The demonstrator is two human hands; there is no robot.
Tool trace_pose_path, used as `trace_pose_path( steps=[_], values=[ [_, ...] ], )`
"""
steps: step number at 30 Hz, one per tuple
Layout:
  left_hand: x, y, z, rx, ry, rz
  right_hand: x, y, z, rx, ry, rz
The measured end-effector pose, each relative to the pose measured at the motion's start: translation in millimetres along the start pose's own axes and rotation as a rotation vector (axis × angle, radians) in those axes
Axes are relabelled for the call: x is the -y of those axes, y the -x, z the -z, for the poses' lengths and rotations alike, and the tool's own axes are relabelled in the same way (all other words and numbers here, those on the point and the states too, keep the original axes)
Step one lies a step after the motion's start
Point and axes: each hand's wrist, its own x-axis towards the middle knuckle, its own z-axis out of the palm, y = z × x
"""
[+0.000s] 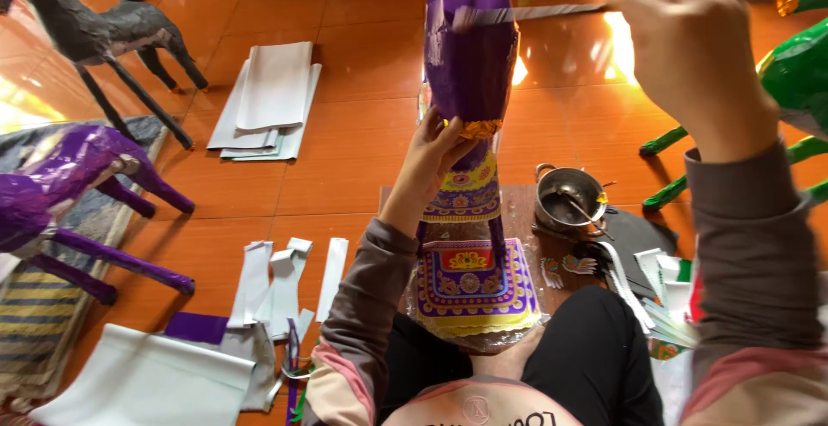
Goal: Decorating a paper-mache horse figure by gluing patterned paper onto its surface
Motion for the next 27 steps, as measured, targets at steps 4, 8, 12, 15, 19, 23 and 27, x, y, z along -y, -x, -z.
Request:
trace_pose_path(
  steps=[4,8,12,15,19,23,27],
  values=[
    [-3.7,9.7,5.3,0.123,0.03,0.107,14.4,69.7,-53.2,0.046,-0.884,-0.655],
    [10.6,47.9,50.0,0.122,-0.007,0.073,51.4,252.0,-221.4,0.599,-0.459,-0.42],
    [36.9,126.2,107.5,-0.245,-0.134,0.138,125.1,305.6,-209.6,1.155,-0.352,-0.599],
    [100.5,212.4,224.3,-0.5,-0.783,0.12,155.5,362.3,-269.2,1.37,-0.331,-0.762],
    [181.8,277.2,280.6,-0.943,-0.893,0.275,187.8,402.1,-353.9,1.447,-0.403,-0.717],
    [195.7,283.7,269.2,-1.061,-1.218,0.132,200.1,303.7,-289.2,1.415,-0.44,-0.833],
    [197.1,269.5,256.3,-0.933,-1.512,0.17,193.0,323.4,-312.2,1.455,-0.408,-0.93]
  ],
)
